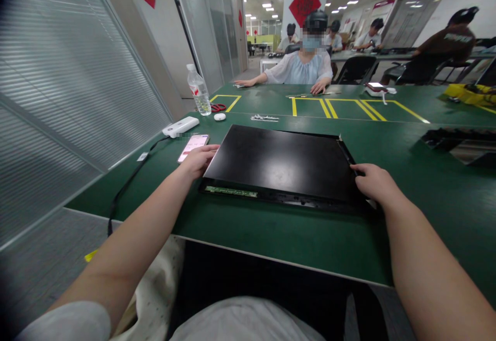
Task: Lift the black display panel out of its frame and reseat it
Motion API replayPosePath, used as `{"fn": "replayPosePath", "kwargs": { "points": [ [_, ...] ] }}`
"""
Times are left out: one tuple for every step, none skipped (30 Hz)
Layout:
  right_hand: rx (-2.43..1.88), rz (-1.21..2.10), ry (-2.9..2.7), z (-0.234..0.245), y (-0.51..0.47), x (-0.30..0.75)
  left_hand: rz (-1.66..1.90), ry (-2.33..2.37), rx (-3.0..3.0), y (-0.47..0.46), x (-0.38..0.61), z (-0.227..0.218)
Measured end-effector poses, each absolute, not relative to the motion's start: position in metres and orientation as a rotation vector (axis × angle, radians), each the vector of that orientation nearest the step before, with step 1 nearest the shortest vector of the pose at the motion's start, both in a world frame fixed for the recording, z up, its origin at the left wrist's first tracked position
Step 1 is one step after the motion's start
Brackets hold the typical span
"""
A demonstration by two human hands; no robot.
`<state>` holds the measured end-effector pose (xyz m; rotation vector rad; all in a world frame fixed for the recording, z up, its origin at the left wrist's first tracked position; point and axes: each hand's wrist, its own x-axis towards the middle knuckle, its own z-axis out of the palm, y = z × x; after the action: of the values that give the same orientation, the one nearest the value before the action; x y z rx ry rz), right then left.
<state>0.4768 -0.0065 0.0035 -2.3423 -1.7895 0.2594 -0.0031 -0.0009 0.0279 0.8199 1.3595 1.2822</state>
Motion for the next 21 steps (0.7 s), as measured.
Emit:
{"fn": "replayPosePath", "kwargs": {
  "points": [
    [-2.355, 0.276, -1.781, 0.005, -0.007, 0.476, 1.277, 1.382, 0.841, 0.000, -0.003, 0.026],
    [-2.364, 0.289, -1.774, 0.006, -0.008, 0.475, 1.268, 1.404, 0.861, 0.002, -0.004, 0.024],
    [-2.368, 0.293, -1.769, 0.006, -0.008, 0.474, 1.262, 1.425, 0.876, 0.003, -0.004, 0.021],
    [-2.366, 0.289, -1.768, 0.007, -0.008, 0.474, 1.257, 1.444, 0.884, 0.004, -0.005, 0.020],
    [-2.359, 0.279, -1.771, 0.008, -0.009, 0.473, 1.255, 1.459, 0.891, 0.006, -0.005, 0.018],
    [-2.351, 0.266, -1.776, 0.008, -0.009, 0.473, 1.258, 1.474, 0.897, 0.007, -0.006, 0.016],
    [-2.343, 0.254, -1.780, 0.008, -0.009, 0.473, 1.263, 1.488, 0.909, 0.007, -0.006, 0.015],
    [-2.337, 0.245, -1.783, 0.008, -0.009, 0.473, 1.270, 1.503, 0.930, 0.008, -0.007, 0.013],
    [-2.336, 0.243, -1.783, 0.007, -0.009, 0.473, 1.278, 1.524, 0.958, 0.008, -0.007, 0.012],
    [-2.339, 0.248, -1.781, 0.007, -0.009, 0.473, 1.286, 1.548, 0.992, 0.007, -0.008, 0.011],
    [-2.344, 0.254, -1.776, 0.007, -0.008, 0.473, 1.292, 1.573, 1.026, 0.007, -0.008, 0.010],
    [-2.346, 0.258, -1.773, 0.007, -0.008, 0.473, 1.294, 1.591, 1.055, 0.006, -0.008, 0.009],
    [-2.346, 0.256, -1.769, 0.007, -0.008, 0.472, 1.291, 1.599, 1.078, 0.006, -0.008, 0.008],
    [-2.343, 0.248, -1.766, 0.007, -0.008, 0.472, 1.287, 1.597, 1.093, 0.005, -0.009, 0.007],
    [-2.339, 0.238, -1.766, 0.007, -0.008, 0.472, 1.284, 1.584, 1.102, 0.005, -0.009, 0.007],
    [-2.335, 0.233, -1.767, 0.007, -0.009, 0.471, 1.283, 1.565, 1.107, 0.004, -0.010, 0.007],
    [-2.337, 0.239, -1.766, 0.008, -0.009, 0.471, 1.285, 1.547, 1.109, 0.004, -0.010, 0.007],
    [-2.345, 0.255, -1.758, 0.008, -0.009, 0.471, 1.288, 1.534, 1.109, 0.005, -0.011, 0.007],
    [-2.353, 0.274, -1.747, 0.008, -0.009, 0.471, 1.292, 1.527, 1.106, 0.005, -0.011, 0.007],
    [-2.361, 0.295, -1.734, 0.008, -0.009, 0.471, 1.293, 1.525, 1.102, 0.005, -0.012, 0.007],
    [-2.369, 0.315, -1.717, 0.007, -0.009, 0.471, 1.292, 1.526, 1.098, 0.005, -0.012, 0.007]
  ]
}}
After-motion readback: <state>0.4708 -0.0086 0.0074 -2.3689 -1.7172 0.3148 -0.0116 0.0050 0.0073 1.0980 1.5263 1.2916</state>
